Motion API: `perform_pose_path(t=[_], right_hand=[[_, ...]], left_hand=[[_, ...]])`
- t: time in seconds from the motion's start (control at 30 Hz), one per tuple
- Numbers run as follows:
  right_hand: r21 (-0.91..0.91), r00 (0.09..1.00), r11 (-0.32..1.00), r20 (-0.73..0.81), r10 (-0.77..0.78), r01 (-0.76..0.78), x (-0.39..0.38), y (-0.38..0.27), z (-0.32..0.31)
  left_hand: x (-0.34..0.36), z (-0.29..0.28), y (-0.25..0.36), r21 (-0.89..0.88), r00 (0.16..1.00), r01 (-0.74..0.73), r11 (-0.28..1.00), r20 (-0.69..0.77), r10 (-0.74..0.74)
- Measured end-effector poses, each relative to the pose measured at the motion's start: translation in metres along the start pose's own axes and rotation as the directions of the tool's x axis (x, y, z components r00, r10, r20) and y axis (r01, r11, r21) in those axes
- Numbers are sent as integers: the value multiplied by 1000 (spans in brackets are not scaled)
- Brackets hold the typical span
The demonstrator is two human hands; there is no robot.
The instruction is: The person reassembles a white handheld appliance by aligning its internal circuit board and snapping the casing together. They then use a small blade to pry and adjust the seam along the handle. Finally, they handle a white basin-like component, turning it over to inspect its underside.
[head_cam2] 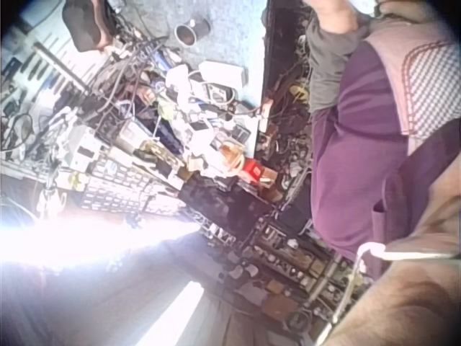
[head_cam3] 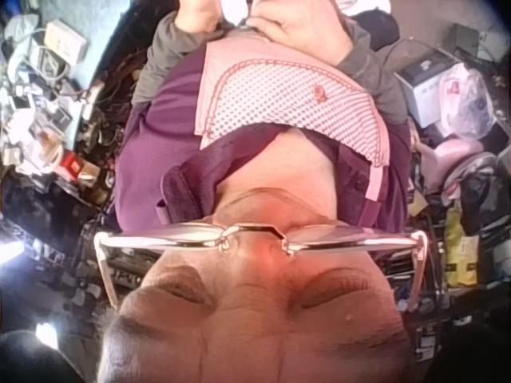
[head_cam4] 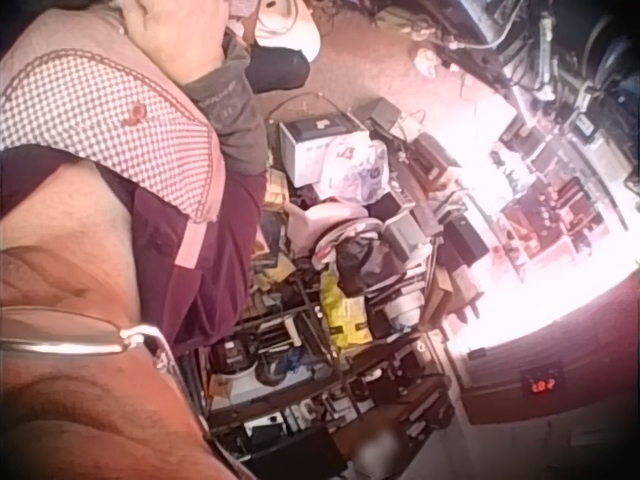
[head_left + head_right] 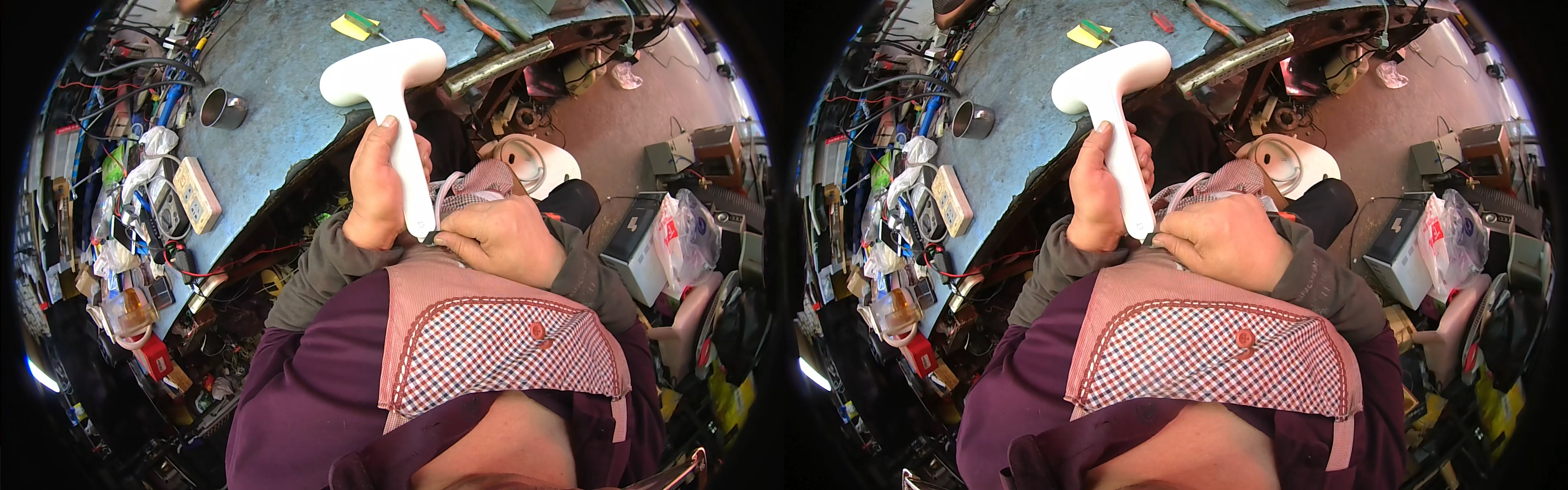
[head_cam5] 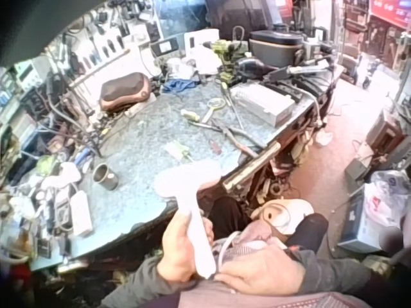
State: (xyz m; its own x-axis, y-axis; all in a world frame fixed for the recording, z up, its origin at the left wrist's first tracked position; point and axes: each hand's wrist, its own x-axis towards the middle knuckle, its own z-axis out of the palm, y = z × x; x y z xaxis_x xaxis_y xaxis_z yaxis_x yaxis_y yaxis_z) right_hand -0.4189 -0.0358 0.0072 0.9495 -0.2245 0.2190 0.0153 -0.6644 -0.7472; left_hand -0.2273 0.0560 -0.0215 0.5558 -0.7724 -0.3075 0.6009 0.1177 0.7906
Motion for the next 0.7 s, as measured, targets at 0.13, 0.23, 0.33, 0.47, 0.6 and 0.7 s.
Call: perform_pose_path(t=[0.13, 0.23, 0.33, 0.47, 0.6, 0.7], right_hand=[[87, 987, 994, -140, 79, -67, 10, 5, 2], [108, 979, 988, -156, 128, -112, 15, 5, 2], [85, 990, 995, -126, 69, -59, 16, 6, -1], [28, 991, 999, -131, 40, -37, 12, 5, -2], [37, 997, 998, -51, 59, -57, 6, 7, 0], [40, 999, 998, -17, 51, -51, 1, 6, 2]], left_hand=[[-1, 1, 1, 34, 1000, 0, 999, -9, 0], [-1, -1, 1, 12, 1000, 5, 1000, 16, -5], [-1, -1, 0, 27, 1000, 3, 1000, 0, -3], [0, 1, -2, -59, 1000, -10, 998, -9, 10], [-1, 1, -3, -58, 1000, -22, 998, -10, 22], [-2, 2, 0, -3, 1000, -16, 1000, -9, 16]])
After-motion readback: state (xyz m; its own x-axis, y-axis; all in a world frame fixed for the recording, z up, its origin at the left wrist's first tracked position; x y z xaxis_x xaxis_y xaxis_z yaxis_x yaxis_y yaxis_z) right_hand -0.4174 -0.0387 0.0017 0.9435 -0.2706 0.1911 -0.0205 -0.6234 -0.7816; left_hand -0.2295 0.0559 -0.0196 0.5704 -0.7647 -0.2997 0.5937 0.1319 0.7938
